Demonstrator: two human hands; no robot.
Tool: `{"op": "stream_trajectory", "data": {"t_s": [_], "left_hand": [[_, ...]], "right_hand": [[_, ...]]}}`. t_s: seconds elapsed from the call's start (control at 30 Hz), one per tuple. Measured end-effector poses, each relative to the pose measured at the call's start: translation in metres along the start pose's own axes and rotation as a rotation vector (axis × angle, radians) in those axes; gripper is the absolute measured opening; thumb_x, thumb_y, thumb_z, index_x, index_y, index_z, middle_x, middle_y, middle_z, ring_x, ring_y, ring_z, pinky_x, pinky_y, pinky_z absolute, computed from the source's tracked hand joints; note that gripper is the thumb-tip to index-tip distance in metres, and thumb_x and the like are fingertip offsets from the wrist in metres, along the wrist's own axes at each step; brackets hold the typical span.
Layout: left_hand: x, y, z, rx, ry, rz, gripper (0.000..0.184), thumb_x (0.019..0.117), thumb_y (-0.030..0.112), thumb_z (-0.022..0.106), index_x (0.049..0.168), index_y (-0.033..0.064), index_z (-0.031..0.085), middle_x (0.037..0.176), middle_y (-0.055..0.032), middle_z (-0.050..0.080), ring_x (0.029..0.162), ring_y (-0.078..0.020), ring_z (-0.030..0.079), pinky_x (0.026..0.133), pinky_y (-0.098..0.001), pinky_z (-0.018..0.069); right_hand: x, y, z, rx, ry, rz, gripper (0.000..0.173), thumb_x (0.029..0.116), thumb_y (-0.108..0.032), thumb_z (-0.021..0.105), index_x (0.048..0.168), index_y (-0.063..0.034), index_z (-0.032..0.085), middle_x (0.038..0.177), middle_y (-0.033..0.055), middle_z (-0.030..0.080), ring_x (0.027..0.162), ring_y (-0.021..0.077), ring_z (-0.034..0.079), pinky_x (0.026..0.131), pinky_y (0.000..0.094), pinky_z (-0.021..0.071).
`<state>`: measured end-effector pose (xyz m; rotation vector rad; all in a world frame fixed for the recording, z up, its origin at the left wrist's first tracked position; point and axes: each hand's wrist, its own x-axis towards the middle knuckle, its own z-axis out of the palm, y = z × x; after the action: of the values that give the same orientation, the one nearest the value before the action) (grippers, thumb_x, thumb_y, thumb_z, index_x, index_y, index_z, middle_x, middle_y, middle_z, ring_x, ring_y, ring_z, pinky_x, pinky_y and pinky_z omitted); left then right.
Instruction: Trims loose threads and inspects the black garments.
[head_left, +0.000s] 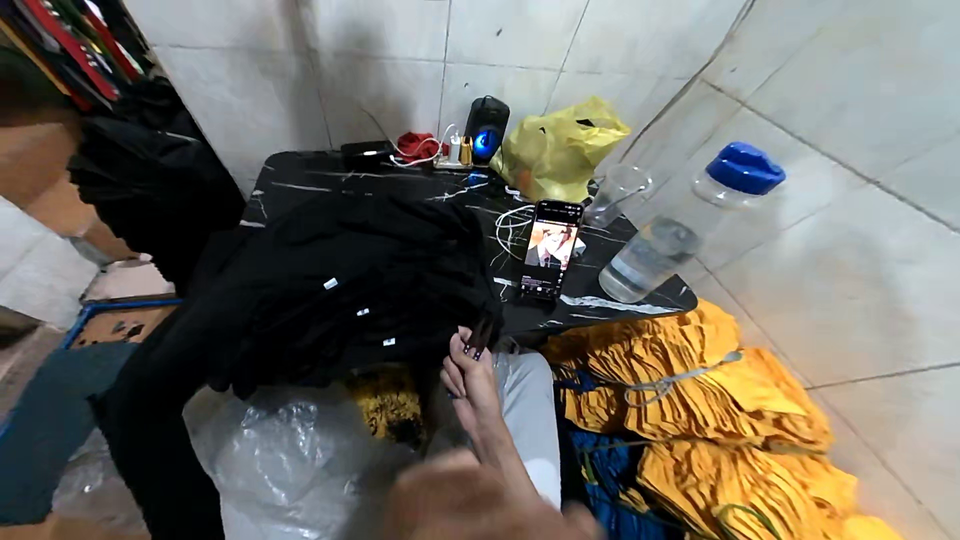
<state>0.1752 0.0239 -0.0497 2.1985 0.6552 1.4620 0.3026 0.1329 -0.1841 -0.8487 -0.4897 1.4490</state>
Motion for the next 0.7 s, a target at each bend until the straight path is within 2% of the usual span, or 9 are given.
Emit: {"op": "stream_trajectory", "data": {"t_s": [0.07, 0.13, 0.23, 0.33, 0.4, 0.47, 0.53, 0.63, 0.7], "left_hand": [[-0.018, -0.077, 0.01, 0.267, 0.023, -0.143, 0.016, 0.096, 0.031, 0.072, 0.092, 0.0179, 0.08, 0.084, 0.0055, 0.076, 0.076, -0.0053, 0.069, 0.071, -0.025, 0.0577], [-0.037, -0.134, 0.01, 0.407, 0.015, -0.334, 0.024, 0.0981, 0.041, 0.066, 0.094, 0.0219, 0.08, 0.091, 0.0108, 0.074, 0.087, -0.0024, 0.069, 0.079, -0.0239, 0.0588], [-0.052, -0.17, 0.015, 0.49, 0.002, -0.47, 0.027, 0.1013, 0.031, 0.059, 0.116, 0.0172, 0.077, 0.117, 0.0003, 0.072, 0.116, -0.0205, 0.064, 0.101, -0.042, 0.0525], [-0.05, -0.176, 0.028, 0.401, 0.009, -0.489, 0.03, 0.0951, 0.014, 0.059, 0.119, 0.0046, 0.074, 0.131, -0.0126, 0.068, 0.128, -0.0334, 0.059, 0.107, -0.0562, 0.0438], [-0.047, -0.175, 0.033, 0.259, 0.077, -0.475, 0.034, 0.0878, 0.006, 0.062, 0.119, 0.0004, 0.072, 0.131, -0.0149, 0.068, 0.126, -0.0274, 0.062, 0.108, -0.045, 0.0493], [-0.046, -0.18, 0.032, 0.107, 0.126, -0.409, 0.036, 0.0835, 0.003, 0.063, 0.118, 0.0045, 0.072, 0.126, -0.0083, 0.069, 0.119, -0.0157, 0.065, 0.102, -0.0309, 0.0558], [-0.046, -0.183, 0.027, -0.014, 0.131, -0.365, 0.036, 0.0837, 0.005, 0.066, 0.118, 0.0077, 0.074, 0.122, -0.0047, 0.071, 0.114, -0.0154, 0.068, 0.098, -0.032, 0.0593], [-0.05, -0.184, 0.025, 0.013, 0.133, -0.381, 0.03, 0.0871, 0.023, 0.079, 0.116, 0.0144, 0.078, 0.117, -0.0002, 0.073, 0.112, -0.0128, 0.068, 0.098, -0.0313, 0.0585], [-0.054, -0.187, 0.034, 0.087, 0.25, -0.35, 0.022, 0.0849, 0.026, 0.083, 0.105, 0.018, 0.082, 0.106, 0.0031, 0.076, 0.102, -0.0107, 0.07, 0.092, -0.0287, 0.0592]], "right_hand": [[0.003, 0.002, -0.002, -0.046, 0.026, 0.011, 0.01, 0.105, -0.01, 0.053, 0.111, -0.0091, 0.061, 0.053, -0.0057, 0.039, 0.04, 0.0021, 0.034, 0.04, 0.0188, 0.0325], [0.006, 0.004, -0.005, -0.172, 0.026, -0.01, 0.01, 0.1032, -0.01, 0.058, 0.108, -0.0031, 0.064, 0.055, -0.0046, 0.043, 0.042, 0.0021, 0.036, 0.041, 0.0187, 0.0332], [0.008, 0.009, -0.01, -0.455, -0.029, -0.132, 0.016, 0.1006, -0.015, 0.064, 0.102, -0.0006, 0.071, 0.065, -0.0021, 0.055, 0.05, 0.003, 0.044, 0.047, 0.0198, 0.0393], [0.003, 0.007, -0.009, -0.679, -0.09, -0.306, 0.017, 0.1005, -0.015, 0.062, 0.096, -0.0028, 0.073, 0.081, -0.002, 0.067, 0.073, 0.001, 0.06, 0.069, 0.0189, 0.0506], [-0.001, 0.004, -0.009, -0.694, -0.087, -0.384, 0.016, 0.1, -0.013, 0.062, 0.093, -0.0026, 0.073, 0.082, -0.0014, 0.068, 0.075, 0.0011, 0.062, 0.072, 0.0185, 0.052], [-0.004, 0.0, -0.011, -0.653, -0.051, -0.42, 0.015, 0.0995, -0.01, 0.062, 0.096, -0.0013, 0.073, 0.084, -0.0003, 0.07, 0.076, 0.0015, 0.063, 0.073, 0.0181, 0.0529], [-0.006, -0.001, -0.014, -0.619, -0.012, -0.4, 0.014, 0.0997, -0.009, 0.062, 0.1, -0.0008, 0.074, 0.085, 0.0006, 0.071, 0.073, 0.0019, 0.062, 0.07, 0.0183, 0.0528], [-0.011, 0.005, -0.012, -0.587, -0.001, -0.33, 0.014, 0.101, -0.01, 0.06, 0.101, -0.002, 0.071, 0.076, -0.0015, 0.064, 0.06, 0.002, 0.054, 0.056, 0.019, 0.0472], [-0.013, 0.006, -0.011, -0.599, -0.028, -0.317, 0.014, 0.1016, -0.01, 0.06, 0.101, -0.0018, 0.071, 0.078, -0.0014, 0.064, 0.063, 0.002, 0.056, 0.059, 0.0191, 0.0487]]}}
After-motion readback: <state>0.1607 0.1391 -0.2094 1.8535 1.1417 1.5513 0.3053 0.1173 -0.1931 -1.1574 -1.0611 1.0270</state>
